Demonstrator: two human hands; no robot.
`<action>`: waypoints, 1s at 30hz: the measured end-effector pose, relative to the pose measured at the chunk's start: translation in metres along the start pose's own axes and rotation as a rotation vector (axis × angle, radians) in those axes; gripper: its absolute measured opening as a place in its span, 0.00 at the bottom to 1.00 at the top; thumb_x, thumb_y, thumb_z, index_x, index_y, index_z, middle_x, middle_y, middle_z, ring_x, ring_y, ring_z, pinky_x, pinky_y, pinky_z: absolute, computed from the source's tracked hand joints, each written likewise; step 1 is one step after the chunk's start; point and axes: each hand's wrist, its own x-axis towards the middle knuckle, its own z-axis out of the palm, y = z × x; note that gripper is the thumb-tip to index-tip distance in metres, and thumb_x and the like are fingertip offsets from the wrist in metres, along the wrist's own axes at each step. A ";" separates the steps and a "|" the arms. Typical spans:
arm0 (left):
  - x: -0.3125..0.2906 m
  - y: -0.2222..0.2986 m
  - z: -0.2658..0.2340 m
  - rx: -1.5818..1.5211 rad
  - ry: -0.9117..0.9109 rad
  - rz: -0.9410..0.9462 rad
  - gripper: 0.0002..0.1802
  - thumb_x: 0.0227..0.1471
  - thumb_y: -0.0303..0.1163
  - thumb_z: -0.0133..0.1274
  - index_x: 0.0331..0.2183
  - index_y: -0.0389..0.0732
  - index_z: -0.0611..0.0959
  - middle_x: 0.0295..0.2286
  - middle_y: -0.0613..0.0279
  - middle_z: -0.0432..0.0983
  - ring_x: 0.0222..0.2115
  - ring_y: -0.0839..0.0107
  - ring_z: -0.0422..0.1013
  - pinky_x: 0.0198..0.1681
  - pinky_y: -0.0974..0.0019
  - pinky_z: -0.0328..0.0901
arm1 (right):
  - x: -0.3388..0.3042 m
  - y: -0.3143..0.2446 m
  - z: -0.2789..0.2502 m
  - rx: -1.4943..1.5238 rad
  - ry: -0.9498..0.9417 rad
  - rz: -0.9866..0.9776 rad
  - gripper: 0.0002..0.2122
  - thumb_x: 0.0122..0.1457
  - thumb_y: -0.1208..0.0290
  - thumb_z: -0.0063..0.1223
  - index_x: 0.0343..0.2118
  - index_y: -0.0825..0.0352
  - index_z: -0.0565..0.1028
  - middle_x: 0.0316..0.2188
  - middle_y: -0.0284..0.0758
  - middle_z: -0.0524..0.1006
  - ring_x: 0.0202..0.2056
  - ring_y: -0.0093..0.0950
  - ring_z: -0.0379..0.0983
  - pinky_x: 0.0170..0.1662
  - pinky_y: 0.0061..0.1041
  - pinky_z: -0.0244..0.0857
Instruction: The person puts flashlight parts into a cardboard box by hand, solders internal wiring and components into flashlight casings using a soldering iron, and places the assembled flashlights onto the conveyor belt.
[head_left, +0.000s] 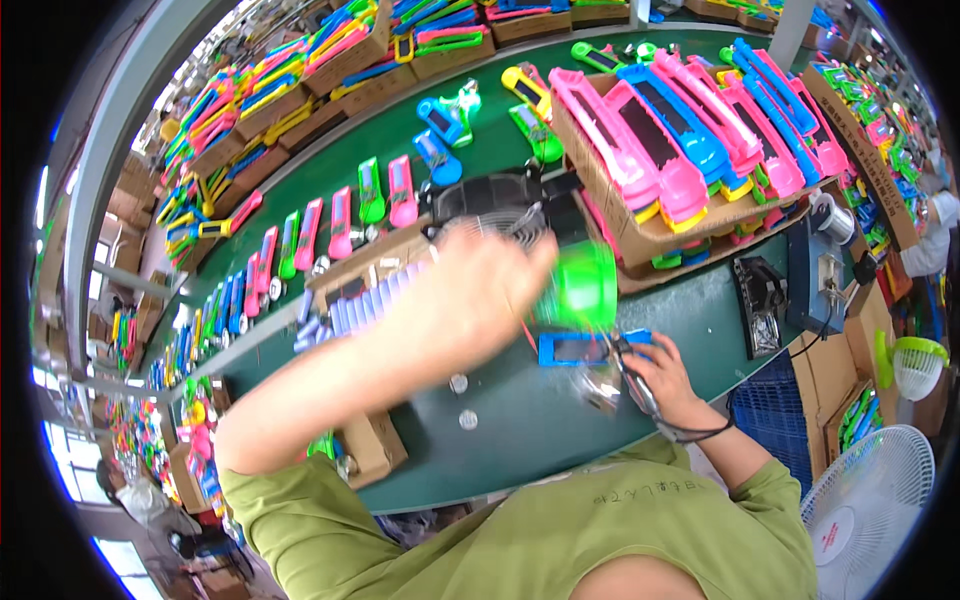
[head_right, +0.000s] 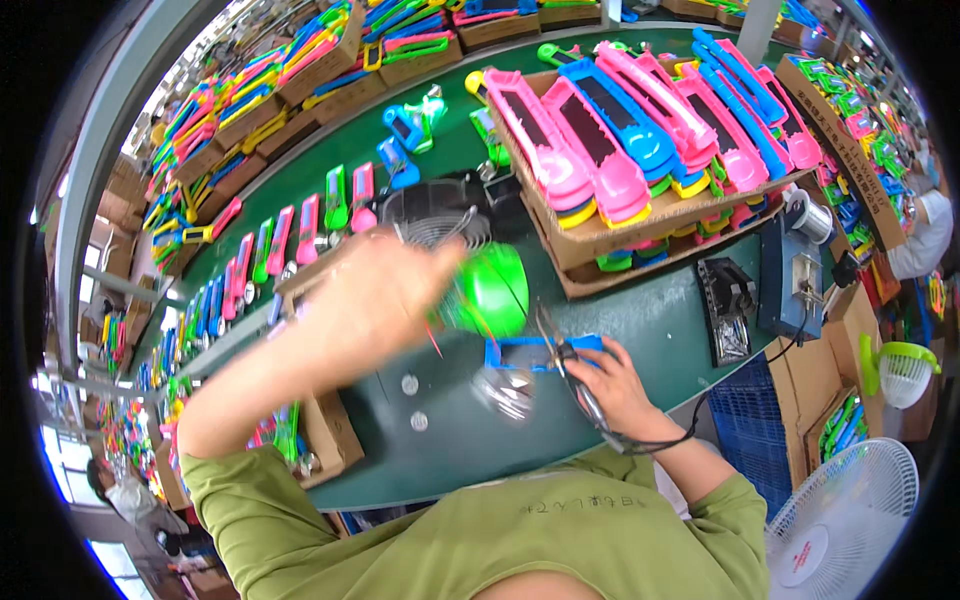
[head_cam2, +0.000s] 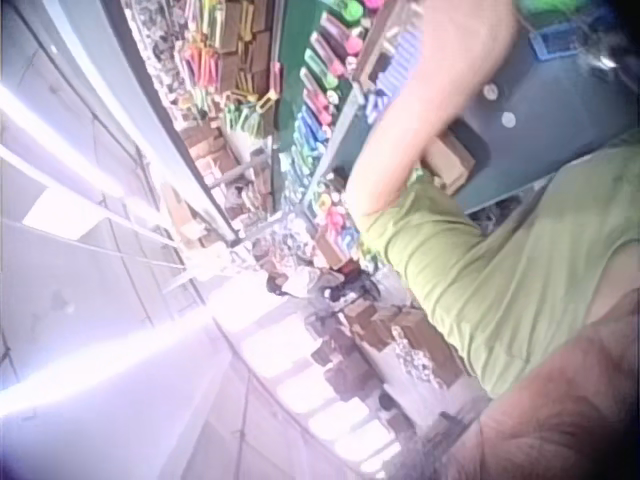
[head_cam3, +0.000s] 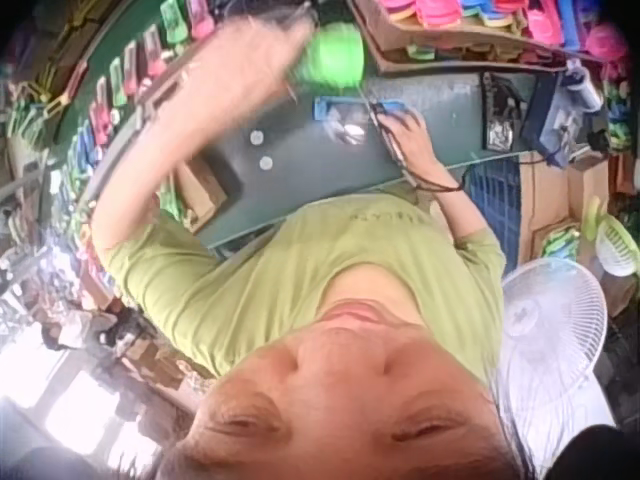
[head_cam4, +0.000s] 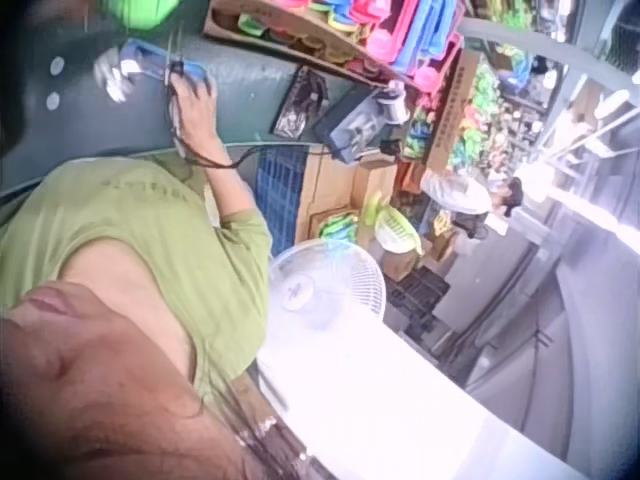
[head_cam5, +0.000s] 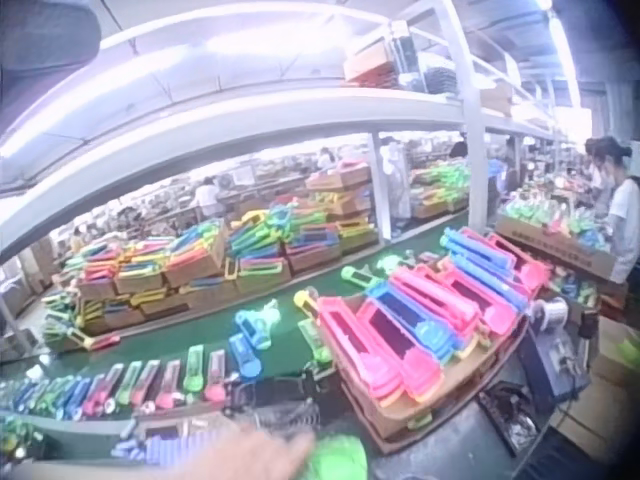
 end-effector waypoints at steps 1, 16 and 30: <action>-0.019 0.029 0.016 0.050 0.009 0.056 0.33 0.34 0.33 0.56 0.44 0.31 0.65 0.24 0.58 0.66 0.25 0.65 0.64 0.26 0.63 0.59 | -0.001 0.002 0.002 -0.018 0.033 0.011 0.23 0.43 0.78 0.50 0.46 0.62 0.63 0.36 0.35 0.72 0.43 0.35 0.66 0.52 0.45 0.51; -0.069 0.172 0.135 -0.843 0.405 -0.699 0.15 0.41 0.23 0.54 0.36 0.38 0.78 0.36 0.51 0.72 0.37 0.59 0.70 0.40 0.64 0.65 | 0.006 0.000 0.013 0.211 0.253 0.029 0.21 0.45 0.86 0.46 0.44 0.64 0.64 0.31 0.41 0.74 0.33 0.39 0.72 0.47 0.35 0.62; -0.064 0.178 0.150 -0.828 0.488 -0.462 0.17 0.38 0.20 0.52 0.36 0.39 0.79 0.38 0.57 0.70 0.38 0.62 0.69 0.38 0.65 0.64 | -0.013 -0.031 0.025 0.576 0.040 0.023 0.21 0.48 0.84 0.49 0.46 0.65 0.61 0.35 0.42 0.75 0.34 0.36 0.74 0.34 0.26 0.69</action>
